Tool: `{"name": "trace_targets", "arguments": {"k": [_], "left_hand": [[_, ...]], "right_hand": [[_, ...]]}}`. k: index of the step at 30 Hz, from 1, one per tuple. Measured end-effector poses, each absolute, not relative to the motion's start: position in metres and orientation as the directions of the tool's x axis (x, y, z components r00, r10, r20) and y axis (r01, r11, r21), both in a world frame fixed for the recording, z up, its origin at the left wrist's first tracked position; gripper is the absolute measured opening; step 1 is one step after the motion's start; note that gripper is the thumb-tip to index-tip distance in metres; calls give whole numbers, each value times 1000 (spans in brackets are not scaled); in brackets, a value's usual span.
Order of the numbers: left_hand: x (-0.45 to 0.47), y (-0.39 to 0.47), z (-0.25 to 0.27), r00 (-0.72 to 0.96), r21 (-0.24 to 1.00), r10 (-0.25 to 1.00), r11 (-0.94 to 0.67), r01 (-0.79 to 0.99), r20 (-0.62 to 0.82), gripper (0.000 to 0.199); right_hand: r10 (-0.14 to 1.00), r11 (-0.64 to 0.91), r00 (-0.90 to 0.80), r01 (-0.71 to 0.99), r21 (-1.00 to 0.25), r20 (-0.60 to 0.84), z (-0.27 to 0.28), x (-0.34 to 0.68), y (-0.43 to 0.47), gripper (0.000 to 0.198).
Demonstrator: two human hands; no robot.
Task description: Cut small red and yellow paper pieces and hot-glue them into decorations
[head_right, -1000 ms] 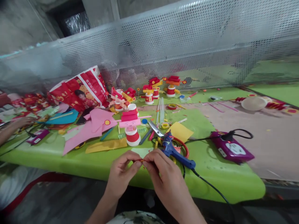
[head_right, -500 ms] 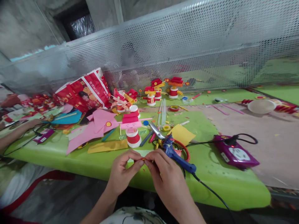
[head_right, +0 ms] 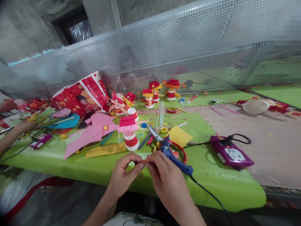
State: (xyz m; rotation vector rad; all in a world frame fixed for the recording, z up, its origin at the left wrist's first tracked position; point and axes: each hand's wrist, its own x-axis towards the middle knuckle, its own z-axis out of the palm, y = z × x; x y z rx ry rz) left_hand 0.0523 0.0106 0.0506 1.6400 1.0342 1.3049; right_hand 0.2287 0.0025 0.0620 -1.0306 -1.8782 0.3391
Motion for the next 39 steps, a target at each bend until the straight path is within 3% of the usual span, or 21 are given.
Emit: {"name": "trace_targets", "arguments": {"k": [13, 16, 19, 22, 25, 39], "left_hand": [[54, 16, 42, 126, 945, 943, -318, 78, 307, 13], [54, 16, 38, 98, 945, 944, -321, 68, 314, 12], [51, 15, 31, 76, 946, 946, -319, 49, 315, 11], [47, 15, 23, 61, 948, 947, -319, 25, 317, 11], [45, 17, 18, 48, 955, 954, -297, -8, 297, 10], [48, 18, 23, 114, 940, 936, -322, -111, 334, 8]], "right_hand": [[766, 619, -234, 518, -590, 598, 60, 229, 7, 14], [747, 577, -186, 658, -484, 638, 57, 241, 8, 13], [743, 395, -113, 870, -296, 660, 47, 265, 5, 22], [781, 307, -169, 942, -134, 601, 32, 288, -2, 32], [813, 275, -206, 960, -48, 544, 20, 299, -6, 30], [856, 259, -188, 962, -84, 481, 12, 295, 12, 38]]}}
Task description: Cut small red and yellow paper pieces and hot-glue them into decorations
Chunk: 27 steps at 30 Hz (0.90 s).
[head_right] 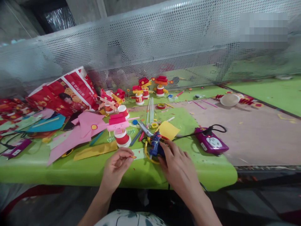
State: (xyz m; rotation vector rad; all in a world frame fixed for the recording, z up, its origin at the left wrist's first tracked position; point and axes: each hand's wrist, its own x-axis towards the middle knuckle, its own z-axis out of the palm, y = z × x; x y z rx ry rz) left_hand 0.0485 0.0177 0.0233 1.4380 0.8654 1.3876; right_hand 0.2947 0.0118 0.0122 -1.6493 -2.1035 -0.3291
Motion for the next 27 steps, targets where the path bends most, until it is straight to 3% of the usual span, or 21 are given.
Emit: {"name": "trace_targets", "arguments": {"k": [7, 13, 18, 24, 27], "left_hand": [[50, 21, 29, 214, 942, 917, -323, -89, 335, 9], [49, 24, 38, 251, 924, 900, -379, 47, 356, 7], [22, 25, 81, 405, 876, 839, -456, 156, 364, 6], [-14, 61, 189, 530, 744, 760, -588, 316, 376, 5], [-7, 107, 229, 605, 744, 752, -557, 370, 262, 14]], "right_hand": [[865, 223, -127, 964, -144, 485, 10, 290, 20, 45], [806, 293, -137, 938, -187, 576, 11, 289, 20, 52], [768, 309, -129, 933, -186, 628, 21, 289, 16, 51], [803, 382, -11, 776, -501, 596, 37, 302, 9, 43], [818, 385, 43, 699, -603, 573, 47, 305, 4, 36]]}}
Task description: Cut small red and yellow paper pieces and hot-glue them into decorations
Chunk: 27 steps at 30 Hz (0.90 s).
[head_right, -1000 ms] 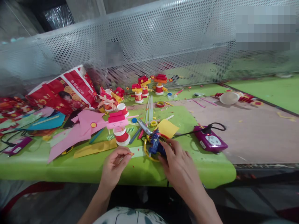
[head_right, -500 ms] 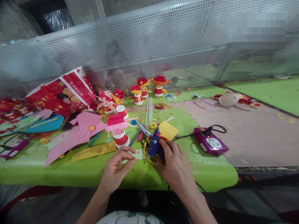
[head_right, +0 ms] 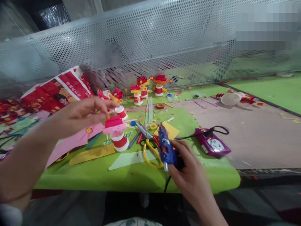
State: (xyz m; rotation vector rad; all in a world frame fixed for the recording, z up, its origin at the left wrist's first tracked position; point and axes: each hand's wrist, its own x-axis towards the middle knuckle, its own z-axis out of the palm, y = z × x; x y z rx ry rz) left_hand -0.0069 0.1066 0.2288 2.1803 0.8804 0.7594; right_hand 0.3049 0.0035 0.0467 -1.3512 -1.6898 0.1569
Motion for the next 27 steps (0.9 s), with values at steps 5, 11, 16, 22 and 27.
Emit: {"name": "trace_targets", "arguments": {"k": [5, 11, 16, 22, 27], "left_hand": [[30, 177, 241, 506, 702, 859, -316, 638, -74, 12], [61, 210, 211, 634, 796, 687, -135, 590, -354, 13], [70, 215, 206, 634, 815, 675, -82, 573, -378, 16], [67, 221, 210, 625, 819, 684, -71, 569, -376, 15], [64, 223, 210, 643, 831, 680, -88, 550, -353, 13]], "right_hand": [[812, 276, 261, 616, -738, 522, 65, 287, -3, 26], [859, 301, 223, 510, -806, 462, 76, 265, 4, 32], [862, 319, 159, 568, -759, 481, 72, 254, 17, 34], [810, 316, 177, 671, -670, 559, 67, 246, 29, 35], [767, 360, 126, 727, -585, 630, 65, 244, 38, 39]]}}
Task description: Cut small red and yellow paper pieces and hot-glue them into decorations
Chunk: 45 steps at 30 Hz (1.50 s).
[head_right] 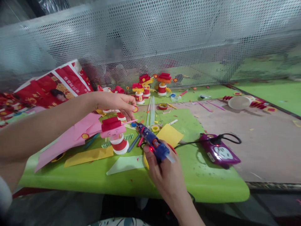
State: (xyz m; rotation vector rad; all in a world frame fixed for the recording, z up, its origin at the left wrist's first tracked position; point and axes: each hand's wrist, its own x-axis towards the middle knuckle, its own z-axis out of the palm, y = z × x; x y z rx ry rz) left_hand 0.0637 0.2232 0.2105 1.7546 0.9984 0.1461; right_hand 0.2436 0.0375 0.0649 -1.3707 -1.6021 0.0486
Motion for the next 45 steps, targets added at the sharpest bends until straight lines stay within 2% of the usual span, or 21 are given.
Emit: {"name": "trace_targets", "arguments": {"k": [5, 14, 26, 33, 40, 45], "left_hand": [[63, 221, 214, 620, 842, 707, -65, 535, -339, 16], [65, 225, 211, 668, 853, 656, -70, 517, -351, 15], [62, 231, 208, 668, 823, 690, -188, 536, -278, 18], [62, 232, 216, 732, 689, 547, -343, 638, -406, 26], [63, 230, 216, 736, 679, 539, -358, 641, -410, 27], [63, 231, 217, 735, 672, 541, -367, 643, -408, 27]], "right_hand": [[764, 346, 141, 733, -585, 629, 64, 242, 40, 40], [767, 325, 149, 748, -579, 624, 61, 240, 46, 42], [795, 355, 86, 736, -576, 600, 83, 238, 44, 38], [793, 342, 84, 759, -554, 604, 78, 238, 46, 40], [751, 392, 80, 745, -540, 656, 75, 236, 48, 40], [753, 359, 105, 762, -539, 649, 69, 237, 48, 43]]}}
